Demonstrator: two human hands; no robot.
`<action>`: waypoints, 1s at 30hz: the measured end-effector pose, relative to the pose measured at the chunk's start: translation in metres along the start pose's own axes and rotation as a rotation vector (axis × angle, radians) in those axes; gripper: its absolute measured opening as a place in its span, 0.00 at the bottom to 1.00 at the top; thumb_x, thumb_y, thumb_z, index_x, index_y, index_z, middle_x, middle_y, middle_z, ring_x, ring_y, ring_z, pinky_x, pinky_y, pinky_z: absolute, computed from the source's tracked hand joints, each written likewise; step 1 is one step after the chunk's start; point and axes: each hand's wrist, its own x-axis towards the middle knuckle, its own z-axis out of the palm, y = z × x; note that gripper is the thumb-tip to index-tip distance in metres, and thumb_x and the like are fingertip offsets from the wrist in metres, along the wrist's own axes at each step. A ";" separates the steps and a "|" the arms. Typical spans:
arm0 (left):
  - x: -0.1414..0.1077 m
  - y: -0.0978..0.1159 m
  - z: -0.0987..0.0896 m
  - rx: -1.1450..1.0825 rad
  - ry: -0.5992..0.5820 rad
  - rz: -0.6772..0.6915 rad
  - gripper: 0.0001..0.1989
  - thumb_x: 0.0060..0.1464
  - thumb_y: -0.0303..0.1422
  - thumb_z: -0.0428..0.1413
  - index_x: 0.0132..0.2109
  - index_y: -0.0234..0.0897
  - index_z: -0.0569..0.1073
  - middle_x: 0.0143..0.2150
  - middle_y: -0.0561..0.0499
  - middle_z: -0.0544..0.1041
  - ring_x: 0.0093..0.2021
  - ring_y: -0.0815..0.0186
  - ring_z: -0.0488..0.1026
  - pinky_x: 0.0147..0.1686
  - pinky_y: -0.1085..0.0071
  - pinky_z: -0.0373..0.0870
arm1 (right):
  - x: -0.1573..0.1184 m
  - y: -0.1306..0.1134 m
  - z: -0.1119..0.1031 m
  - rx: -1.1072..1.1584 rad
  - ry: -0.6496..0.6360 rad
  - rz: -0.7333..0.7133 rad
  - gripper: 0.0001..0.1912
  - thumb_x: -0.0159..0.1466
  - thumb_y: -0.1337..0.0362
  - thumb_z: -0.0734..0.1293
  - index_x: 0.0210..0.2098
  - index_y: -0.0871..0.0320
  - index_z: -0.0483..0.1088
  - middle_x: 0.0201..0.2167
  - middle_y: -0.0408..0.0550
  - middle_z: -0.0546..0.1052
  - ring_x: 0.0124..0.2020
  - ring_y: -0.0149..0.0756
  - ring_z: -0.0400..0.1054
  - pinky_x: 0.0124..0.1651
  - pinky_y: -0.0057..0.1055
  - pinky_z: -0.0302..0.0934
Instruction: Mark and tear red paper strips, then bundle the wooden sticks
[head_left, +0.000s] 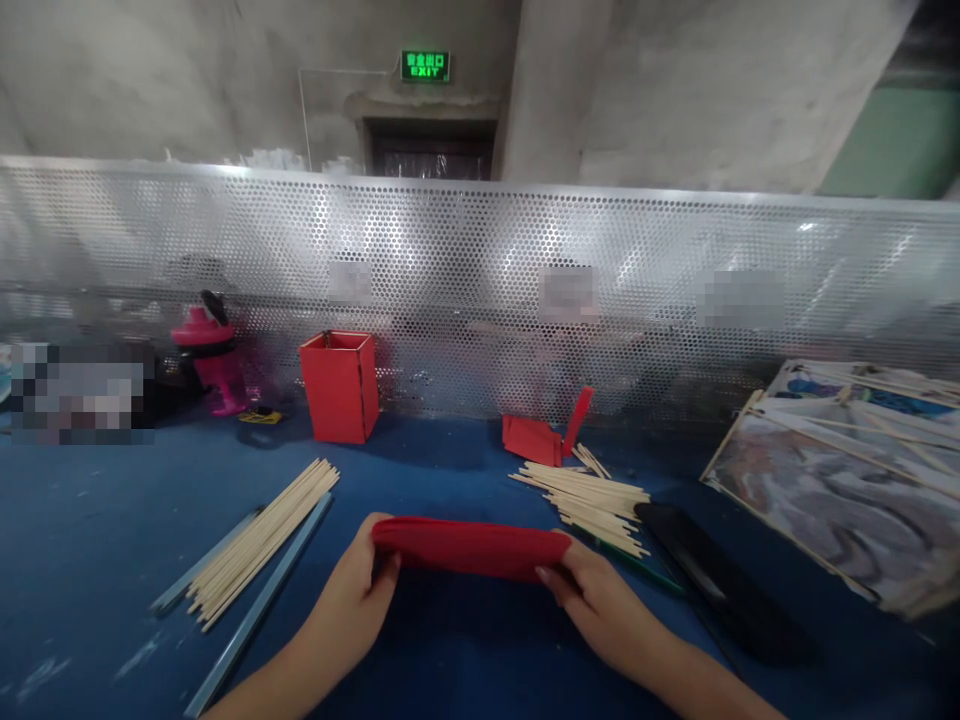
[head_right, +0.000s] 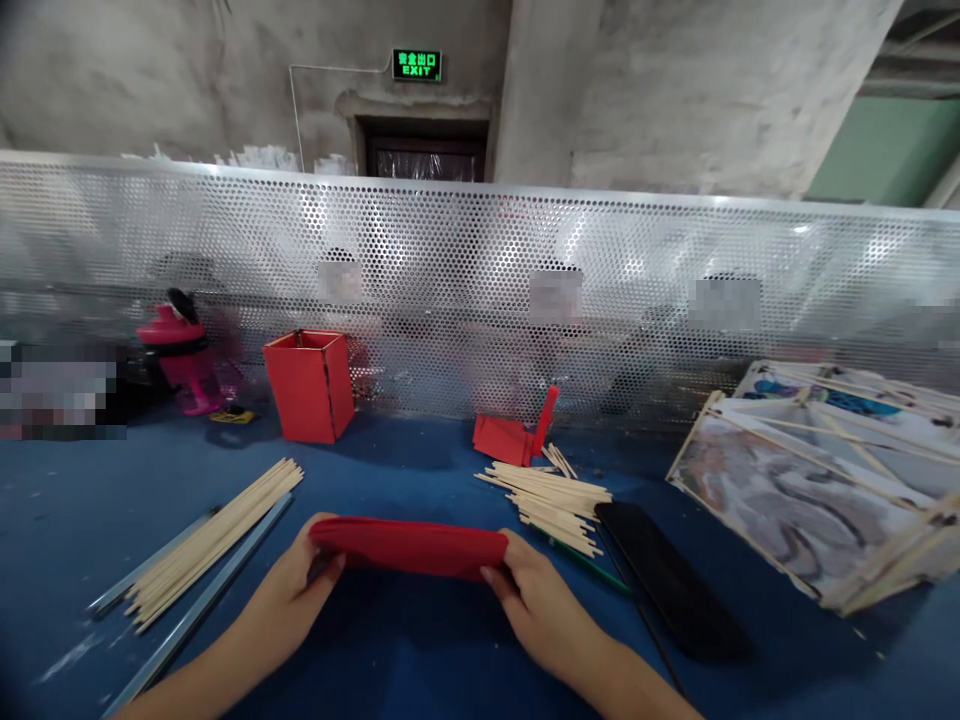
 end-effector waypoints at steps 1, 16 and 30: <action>0.000 0.000 0.001 -0.003 0.001 -0.002 0.10 0.58 0.32 0.44 0.46 0.39 0.64 0.41 0.48 0.74 0.44 0.59 0.74 0.47 0.62 0.69 | 0.000 0.000 0.000 0.001 -0.002 -0.005 0.14 0.69 0.63 0.56 0.46 0.56 0.71 0.43 0.52 0.75 0.45 0.42 0.69 0.53 0.37 0.61; 0.001 0.003 0.001 -0.110 -0.004 -0.161 0.10 0.54 0.35 0.51 0.43 0.38 0.69 0.41 0.46 0.77 0.46 0.55 0.75 0.50 0.60 0.68 | 0.001 -0.005 0.002 -0.030 0.068 0.063 0.15 0.67 0.62 0.55 0.39 0.56 0.72 0.33 0.50 0.75 0.34 0.41 0.69 0.41 0.35 0.63; -0.009 0.041 0.017 -0.899 0.083 -0.626 0.27 0.39 0.39 0.70 0.45 0.37 0.70 0.49 0.44 0.77 0.44 0.55 0.77 0.36 0.64 0.78 | -0.009 -0.027 0.043 0.687 0.003 0.478 0.36 0.54 0.38 0.64 0.47 0.61 0.62 0.11 0.32 0.62 0.10 0.24 0.48 0.14 0.22 0.43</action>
